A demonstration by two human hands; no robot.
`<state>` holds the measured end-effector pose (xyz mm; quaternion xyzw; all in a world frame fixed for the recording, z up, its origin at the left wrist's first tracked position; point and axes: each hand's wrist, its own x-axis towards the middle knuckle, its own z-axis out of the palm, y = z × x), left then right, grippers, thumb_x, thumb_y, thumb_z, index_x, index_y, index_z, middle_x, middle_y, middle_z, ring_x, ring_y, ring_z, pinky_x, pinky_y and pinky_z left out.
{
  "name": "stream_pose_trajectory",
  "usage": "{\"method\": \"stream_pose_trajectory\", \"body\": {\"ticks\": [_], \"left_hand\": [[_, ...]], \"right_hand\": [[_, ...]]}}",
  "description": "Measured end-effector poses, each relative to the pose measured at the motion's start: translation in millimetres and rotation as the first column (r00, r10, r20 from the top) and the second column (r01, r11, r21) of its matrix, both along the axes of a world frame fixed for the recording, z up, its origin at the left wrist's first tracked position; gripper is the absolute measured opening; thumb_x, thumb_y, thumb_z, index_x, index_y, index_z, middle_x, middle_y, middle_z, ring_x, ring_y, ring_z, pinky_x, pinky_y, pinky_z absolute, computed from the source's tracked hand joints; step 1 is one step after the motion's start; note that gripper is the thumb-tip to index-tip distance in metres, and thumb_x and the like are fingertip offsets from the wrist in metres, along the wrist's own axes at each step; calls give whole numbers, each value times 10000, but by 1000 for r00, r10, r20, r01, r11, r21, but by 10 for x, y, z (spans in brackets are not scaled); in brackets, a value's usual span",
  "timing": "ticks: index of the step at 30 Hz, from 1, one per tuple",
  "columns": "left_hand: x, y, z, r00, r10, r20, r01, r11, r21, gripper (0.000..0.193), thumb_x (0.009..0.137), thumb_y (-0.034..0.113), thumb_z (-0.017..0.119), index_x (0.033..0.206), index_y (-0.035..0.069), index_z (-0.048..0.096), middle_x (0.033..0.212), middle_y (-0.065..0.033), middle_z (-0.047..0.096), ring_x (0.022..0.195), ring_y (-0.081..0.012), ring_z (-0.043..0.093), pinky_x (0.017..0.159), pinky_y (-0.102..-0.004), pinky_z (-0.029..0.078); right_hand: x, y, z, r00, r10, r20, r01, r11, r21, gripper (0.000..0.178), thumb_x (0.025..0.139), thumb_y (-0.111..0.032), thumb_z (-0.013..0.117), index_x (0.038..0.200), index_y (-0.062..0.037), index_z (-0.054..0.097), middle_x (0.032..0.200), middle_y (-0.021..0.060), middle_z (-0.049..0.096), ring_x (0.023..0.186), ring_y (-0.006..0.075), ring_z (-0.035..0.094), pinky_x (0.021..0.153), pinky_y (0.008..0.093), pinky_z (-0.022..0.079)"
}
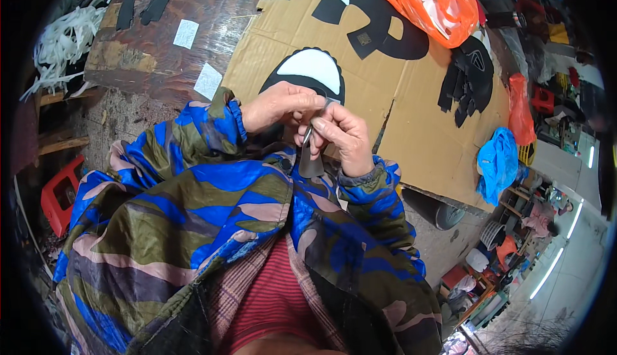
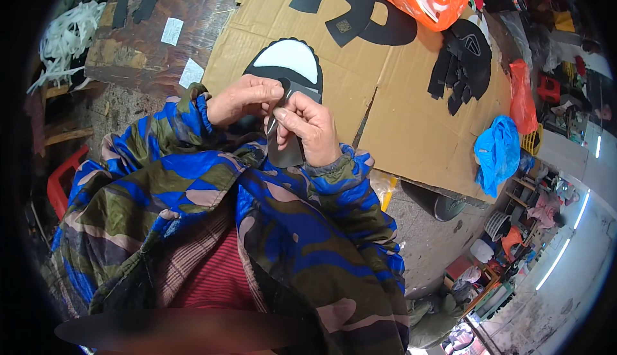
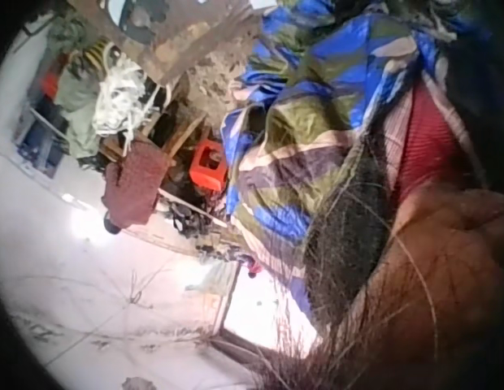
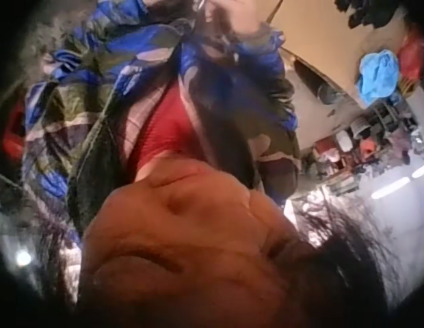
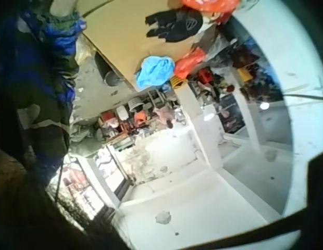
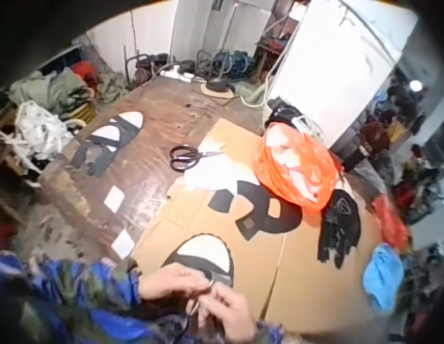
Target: Assembling shoe upper components by pressing pieces together and removing adhesive backing.
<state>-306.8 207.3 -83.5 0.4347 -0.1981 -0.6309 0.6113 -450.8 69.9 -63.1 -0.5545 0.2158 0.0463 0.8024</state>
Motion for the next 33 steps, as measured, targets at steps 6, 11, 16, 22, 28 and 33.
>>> {"method": "stream_pose_trajectory", "body": {"ticks": [6,11,16,22,28,33], "left_hand": [[-10,53,-208,986,61,-155,-62,998,-6,189,985,180,640,836,72,598,774,42,571,715,-44,496,672,-234,400],[-31,30,-188,981,74,-178,-70,997,26,197,989,167,631,830,53,603,756,11,596,701,-70,550,659,-241,434],[-19,52,-109,994,-9,-105,8,1000,-8,202,1000,180,622,848,50,598,782,30,570,737,-51,484,672,-223,379],[-46,101,-155,1000,-12,-11,11,996,-91,231,1006,172,623,828,48,544,750,15,567,690,-69,572,641,-241,477],[-112,151,23,1000,4,-16,-5,999,-32,204,1011,172,615,849,59,562,765,15,581,685,-71,567,638,-241,472],[-194,136,-41,995,-53,83,56,997,-43,172,1010,166,610,881,55,585,802,20,591,717,-59,568,645,-227,462]], "right_hand": [[12,-49,-86,1000,-29,10,26,980,196,134,980,-111,566,889,-16,541,716,54,590,615,142,602,588,281,517],[39,-78,-71,997,21,-70,-25,998,-53,226,960,-204,643,865,-24,544,698,43,592,601,129,578,557,278,492],[43,-18,21,987,97,-127,-134,935,-328,282,915,-221,741,746,-31,620,647,-22,586,536,39,456,469,204,336],[-39,19,79,991,63,-116,-77,990,-118,279,945,-133,678,693,-17,648,621,3,606,496,40,466,440,197,347],[-131,-24,130,998,-45,-45,46,999,8,190,932,-144,674,799,-14,633,637,19,585,510,61,504,452,206,397],[-139,-35,188,987,79,-140,-108,970,-216,313,892,-286,742,824,-47,550,637,-9,558,518,43,485,431,201,356]]}}
